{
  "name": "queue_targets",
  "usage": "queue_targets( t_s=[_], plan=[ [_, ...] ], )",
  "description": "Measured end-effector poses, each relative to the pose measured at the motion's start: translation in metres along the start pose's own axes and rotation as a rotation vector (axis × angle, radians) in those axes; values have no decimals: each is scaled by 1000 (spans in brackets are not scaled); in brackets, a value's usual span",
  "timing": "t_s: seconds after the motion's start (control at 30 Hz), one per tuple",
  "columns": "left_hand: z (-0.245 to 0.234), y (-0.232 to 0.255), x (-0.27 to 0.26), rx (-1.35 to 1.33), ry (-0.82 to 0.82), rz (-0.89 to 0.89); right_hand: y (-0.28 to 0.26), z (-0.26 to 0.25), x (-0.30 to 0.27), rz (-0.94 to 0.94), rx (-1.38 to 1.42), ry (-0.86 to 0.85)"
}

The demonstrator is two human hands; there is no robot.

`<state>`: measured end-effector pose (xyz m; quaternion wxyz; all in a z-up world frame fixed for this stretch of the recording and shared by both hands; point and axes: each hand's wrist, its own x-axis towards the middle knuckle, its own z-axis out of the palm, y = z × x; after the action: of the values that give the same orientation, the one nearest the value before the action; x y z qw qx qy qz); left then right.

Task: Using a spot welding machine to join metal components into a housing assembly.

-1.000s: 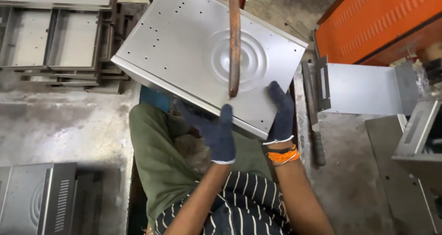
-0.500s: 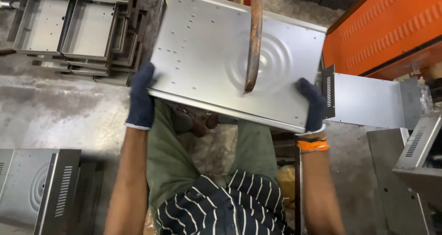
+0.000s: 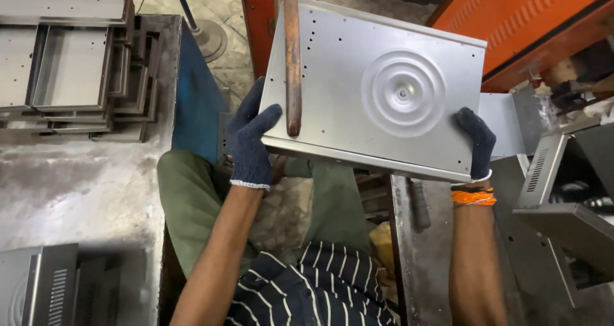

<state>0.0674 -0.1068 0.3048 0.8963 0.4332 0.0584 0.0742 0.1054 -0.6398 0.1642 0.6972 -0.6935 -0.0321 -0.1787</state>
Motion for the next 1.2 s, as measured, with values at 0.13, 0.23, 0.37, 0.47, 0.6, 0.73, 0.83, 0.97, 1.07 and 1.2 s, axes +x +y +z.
queue_targets(
  t_s=[0.13, 0.23, 0.37, 0.47, 0.6, 0.73, 0.83, 0.97, 1.07, 1.2],
  plan=[
    [4, 0, -5, -17, 16, 52, 2, 1, 9, 151, 108, 36],
    [4, -2, -9, -28, 40, 84, 7, -12, 18, -64, -166, -61],
    [4, -11, -13, -70, 73, 92, 8, -16, 24, -263, -504, -182],
    [12, -7, -14, -73, 130, 60, 10, -15, 28, 99, 53, -28],
    [10, -15, -14, -110, 147, 78, 6, -16, 34, -207, -381, -154],
    [-3, -33, -15, -232, 134, 84, 26, -29, 48, -98, -300, -206],
    [10, -4, -17, 107, 53, 154, 19, -27, 38, -9, -164, -104],
    [-9, -31, -17, 56, -70, 210, 6, -26, 59, -198, -321, -163],
    [-5, -23, -32, 701, -206, 337, 20, -44, 66, 38, -22, -129],
    [11, -11, -44, 660, -361, 359, 11, -50, 84, -120, -299, -163]
  ],
)
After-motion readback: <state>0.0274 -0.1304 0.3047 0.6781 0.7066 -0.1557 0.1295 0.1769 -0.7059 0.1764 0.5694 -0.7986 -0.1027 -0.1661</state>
